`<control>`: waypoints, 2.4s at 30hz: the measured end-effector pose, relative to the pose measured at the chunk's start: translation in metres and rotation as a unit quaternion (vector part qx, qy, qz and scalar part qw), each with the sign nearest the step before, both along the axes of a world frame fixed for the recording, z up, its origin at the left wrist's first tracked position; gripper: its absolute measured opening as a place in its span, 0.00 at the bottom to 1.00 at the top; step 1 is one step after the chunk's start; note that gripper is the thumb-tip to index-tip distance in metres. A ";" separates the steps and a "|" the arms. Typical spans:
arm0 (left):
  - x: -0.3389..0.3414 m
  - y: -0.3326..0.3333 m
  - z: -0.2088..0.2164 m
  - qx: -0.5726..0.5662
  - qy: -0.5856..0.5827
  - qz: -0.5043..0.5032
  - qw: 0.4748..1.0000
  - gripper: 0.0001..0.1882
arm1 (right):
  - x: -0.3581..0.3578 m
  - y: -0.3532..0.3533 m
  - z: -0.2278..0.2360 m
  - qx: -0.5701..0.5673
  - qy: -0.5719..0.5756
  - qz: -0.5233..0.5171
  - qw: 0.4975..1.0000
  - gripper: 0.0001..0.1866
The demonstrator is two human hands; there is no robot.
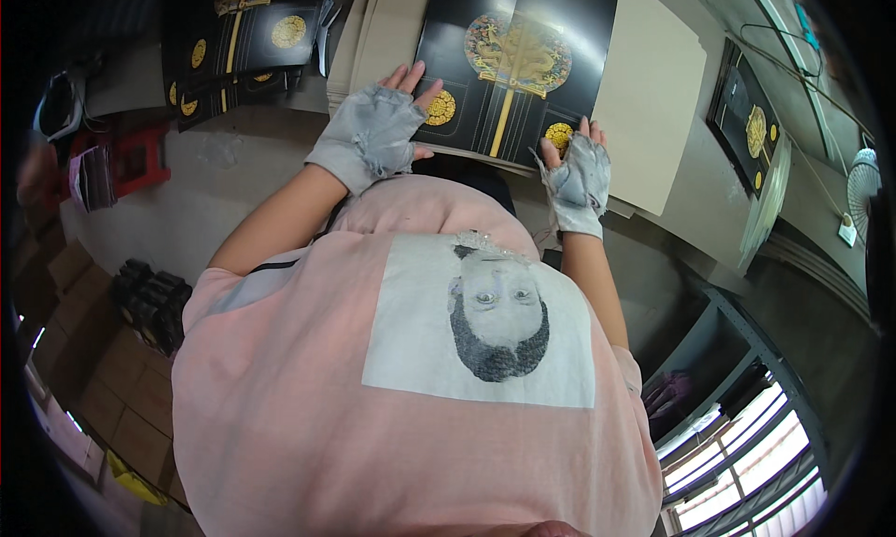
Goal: The recorder is assembling and folding paper packaging sheets with decorative gold designs.
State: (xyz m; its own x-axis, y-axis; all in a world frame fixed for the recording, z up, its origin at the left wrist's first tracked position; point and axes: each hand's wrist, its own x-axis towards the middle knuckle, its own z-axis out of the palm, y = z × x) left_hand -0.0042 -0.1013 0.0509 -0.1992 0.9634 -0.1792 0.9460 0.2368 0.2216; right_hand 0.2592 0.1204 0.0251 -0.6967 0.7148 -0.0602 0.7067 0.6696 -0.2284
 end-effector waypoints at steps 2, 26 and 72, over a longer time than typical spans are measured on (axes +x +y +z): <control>0.002 0.000 -0.001 0.014 -0.005 -0.004 1.000 0.56 | -0.011 -0.006 0.008 0.033 -0.055 0.009 0.998 0.53; -0.164 -0.087 0.017 0.341 -0.478 0.519 0.621 0.30 | -0.024 -0.018 -0.001 0.079 -0.011 -0.035 0.996 0.36; -0.118 0.070 -0.111 0.144 -0.330 0.449 0.818 0.22 | 0.094 0.085 -0.003 0.079 -0.001 -0.373 0.925 0.40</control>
